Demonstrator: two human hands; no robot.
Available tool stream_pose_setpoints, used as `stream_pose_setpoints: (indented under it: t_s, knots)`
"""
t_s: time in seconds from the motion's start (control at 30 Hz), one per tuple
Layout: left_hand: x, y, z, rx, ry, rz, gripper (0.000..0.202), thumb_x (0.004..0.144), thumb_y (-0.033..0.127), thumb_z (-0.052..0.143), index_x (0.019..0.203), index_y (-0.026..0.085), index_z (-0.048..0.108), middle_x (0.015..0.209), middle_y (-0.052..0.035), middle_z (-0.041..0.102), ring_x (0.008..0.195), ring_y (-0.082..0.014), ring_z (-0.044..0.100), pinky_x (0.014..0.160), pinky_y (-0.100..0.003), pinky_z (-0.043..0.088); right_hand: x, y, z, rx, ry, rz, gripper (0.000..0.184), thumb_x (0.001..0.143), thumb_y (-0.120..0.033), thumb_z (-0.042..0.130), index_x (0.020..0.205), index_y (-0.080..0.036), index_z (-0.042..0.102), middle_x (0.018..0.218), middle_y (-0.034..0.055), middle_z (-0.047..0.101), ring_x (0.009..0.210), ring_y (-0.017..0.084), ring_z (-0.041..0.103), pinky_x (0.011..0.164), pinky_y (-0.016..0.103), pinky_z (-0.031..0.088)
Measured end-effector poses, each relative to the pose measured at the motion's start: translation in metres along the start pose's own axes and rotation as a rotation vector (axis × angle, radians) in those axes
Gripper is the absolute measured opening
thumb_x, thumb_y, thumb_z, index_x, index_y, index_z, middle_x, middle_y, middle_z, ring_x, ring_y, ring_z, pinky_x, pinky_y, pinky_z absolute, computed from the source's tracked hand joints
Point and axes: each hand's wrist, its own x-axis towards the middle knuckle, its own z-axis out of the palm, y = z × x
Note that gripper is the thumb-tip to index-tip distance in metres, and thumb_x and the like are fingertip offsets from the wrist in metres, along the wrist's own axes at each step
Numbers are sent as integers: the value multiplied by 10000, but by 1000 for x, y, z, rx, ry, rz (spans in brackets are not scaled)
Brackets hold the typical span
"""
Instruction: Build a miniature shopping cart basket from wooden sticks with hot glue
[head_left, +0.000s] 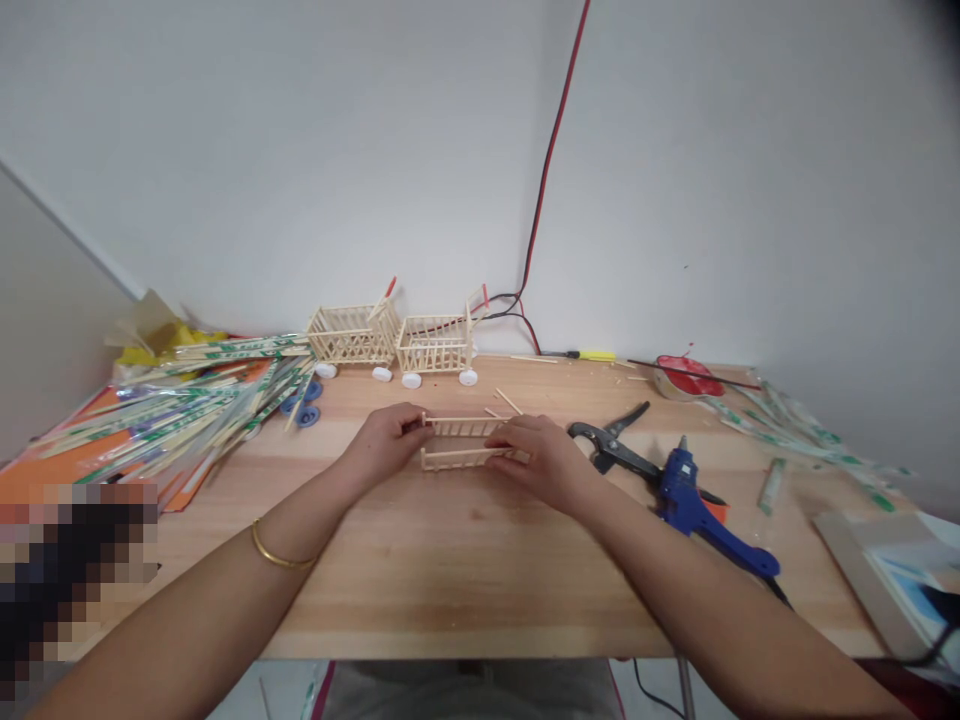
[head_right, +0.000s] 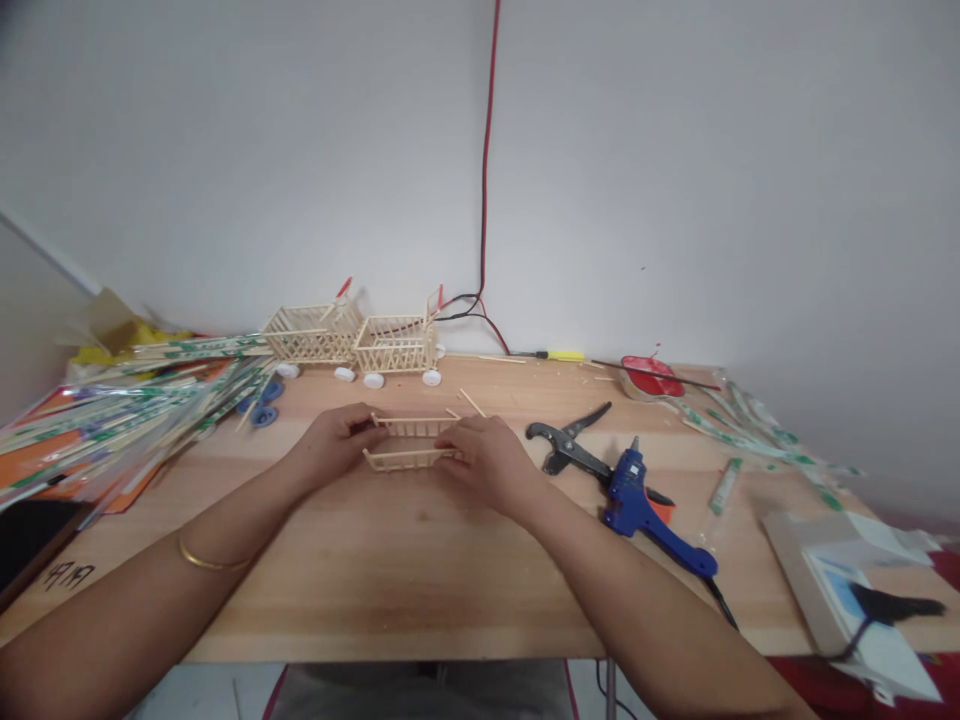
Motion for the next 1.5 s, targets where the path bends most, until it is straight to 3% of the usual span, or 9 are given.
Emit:
stream_pose_setpoints:
  t_s: [0.3,0.63,1.5]
  knots:
    - [1,-4,0,25,-19,-10,170,802,277,531,756,166,650,667,5,595,655,-137,524,607,-237,379,1,0,-5,-10,29,-6,80,782,-213,674,856,-183,663,811,44,686,758,165,616,706,278,414]
    - [2,-5,0,49,28,-3,230,788,286,534,590,170,528,572,34,507,592,-118,475,555,-221,335,0,3,-4,72,7,-5,58,831,-212,618,839,-182,666,780,51,667,734,159,598,680,269,442]
    - [2,-3,0,21,-3,-56,163,769,284,560,678,165,624,628,10,581,633,-142,520,590,-238,366,1,1,-3,95,-6,31,58,813,-207,639,851,-171,665,809,52,675,762,167,608,697,277,453]
